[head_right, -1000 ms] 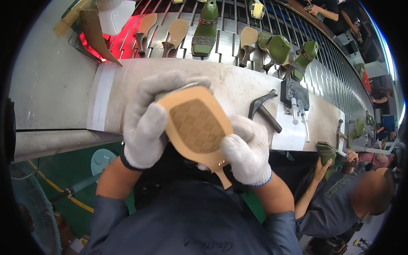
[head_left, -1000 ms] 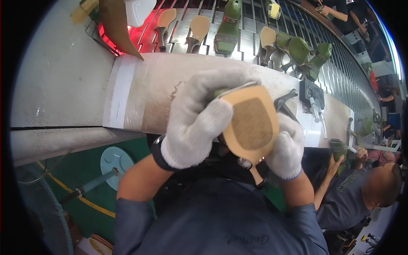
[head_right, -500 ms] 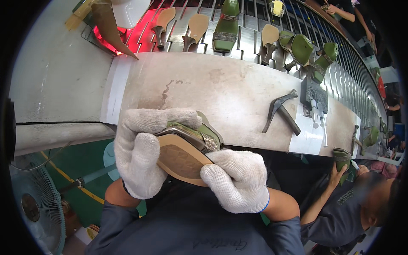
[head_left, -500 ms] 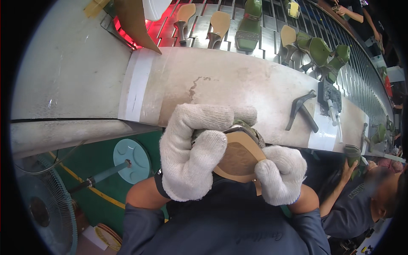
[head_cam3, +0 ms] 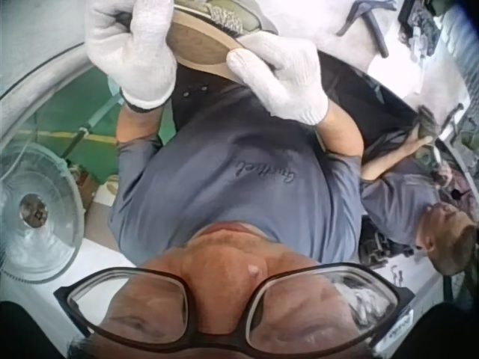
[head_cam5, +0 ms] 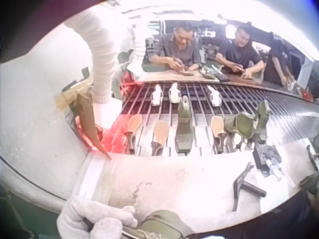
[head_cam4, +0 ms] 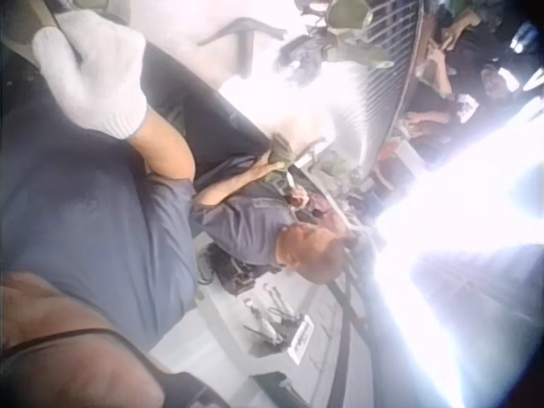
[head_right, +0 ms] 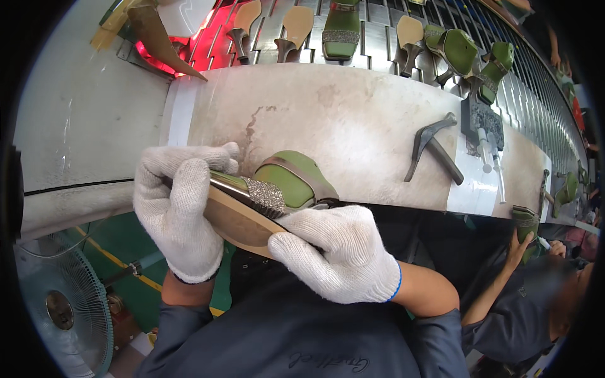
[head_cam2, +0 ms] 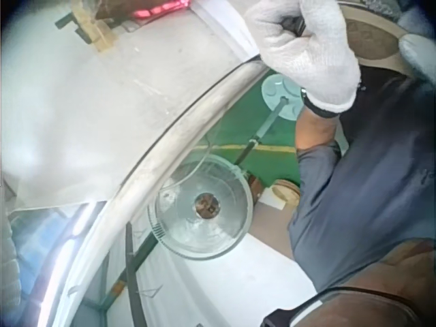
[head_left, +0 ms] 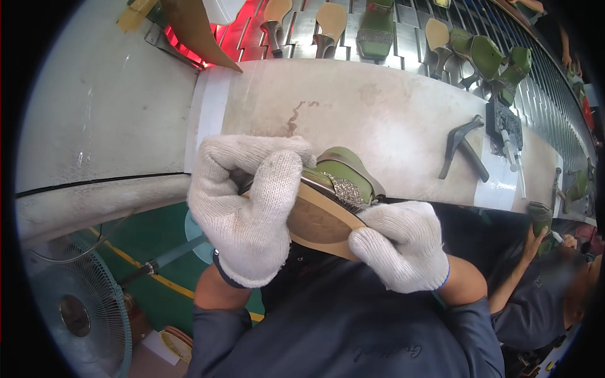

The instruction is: The person attaches soles onto shoe lasts by hand, presses them into place, taps around the edges using a hammer, applies adhesive using a syringe, and retrieves additional shoe parts from a conveyor.

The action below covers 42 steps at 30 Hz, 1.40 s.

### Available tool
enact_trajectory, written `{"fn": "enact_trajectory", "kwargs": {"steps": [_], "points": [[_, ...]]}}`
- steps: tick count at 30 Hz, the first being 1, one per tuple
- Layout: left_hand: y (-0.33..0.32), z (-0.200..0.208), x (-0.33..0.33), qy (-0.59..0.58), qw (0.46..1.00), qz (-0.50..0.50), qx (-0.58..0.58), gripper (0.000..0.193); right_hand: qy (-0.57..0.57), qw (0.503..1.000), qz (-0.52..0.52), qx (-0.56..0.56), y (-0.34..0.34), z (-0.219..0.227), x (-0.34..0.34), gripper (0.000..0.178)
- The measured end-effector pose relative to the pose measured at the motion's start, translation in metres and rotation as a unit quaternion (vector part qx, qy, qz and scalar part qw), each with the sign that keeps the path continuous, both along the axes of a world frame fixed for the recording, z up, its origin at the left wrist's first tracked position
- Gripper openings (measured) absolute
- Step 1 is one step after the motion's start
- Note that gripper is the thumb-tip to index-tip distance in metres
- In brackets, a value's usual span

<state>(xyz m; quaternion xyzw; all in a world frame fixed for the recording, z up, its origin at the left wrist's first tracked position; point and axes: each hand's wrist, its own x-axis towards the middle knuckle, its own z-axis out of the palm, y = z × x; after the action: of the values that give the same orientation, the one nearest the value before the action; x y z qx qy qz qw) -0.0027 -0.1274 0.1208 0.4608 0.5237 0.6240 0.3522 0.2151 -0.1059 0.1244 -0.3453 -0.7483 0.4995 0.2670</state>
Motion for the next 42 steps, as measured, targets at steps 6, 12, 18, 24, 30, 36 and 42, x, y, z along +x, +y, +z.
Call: {"fn": "enact_trajectory", "kwargs": {"steps": [6,12,18,24,30,36,42], "points": [[-0.001,-0.002,0.004,0.091,0.995,0.032,0.014,0.028,0.041,0.997,-0.024,0.066,0.001,-0.007,-0.013,0.013],[0.004,-0.003,-0.006,0.238,0.969,0.005,0.066,0.042,0.022,0.996,-0.048,0.065,0.001,-0.005,-0.017,0.015],[0.028,0.005,-0.010,0.168,0.984,-0.043,0.037,0.011,-0.076,0.980,-0.073,0.168,0.020,0.010,-0.002,0.019],[0.067,0.005,0.025,-0.026,0.961,-0.272,0.038,0.031,-0.048,0.991,-0.079,0.092,0.049,0.053,0.012,0.074],[0.062,-0.128,0.010,-0.195,0.968,-0.144,-0.071,0.044,0.130,0.929,-0.340,-0.072,0.051,0.000,0.065,0.048],[0.088,-0.113,0.001,-0.256,0.964,-0.061,-0.024,0.028,0.281,0.866,-0.287,-0.297,-0.008,-0.104,0.040,0.031],[0.102,-0.110,-0.011,-0.016,0.978,-0.206,0.003,0.021,-0.034,0.984,-0.163,0.054,0.039,-0.044,0.017,0.064]]}}
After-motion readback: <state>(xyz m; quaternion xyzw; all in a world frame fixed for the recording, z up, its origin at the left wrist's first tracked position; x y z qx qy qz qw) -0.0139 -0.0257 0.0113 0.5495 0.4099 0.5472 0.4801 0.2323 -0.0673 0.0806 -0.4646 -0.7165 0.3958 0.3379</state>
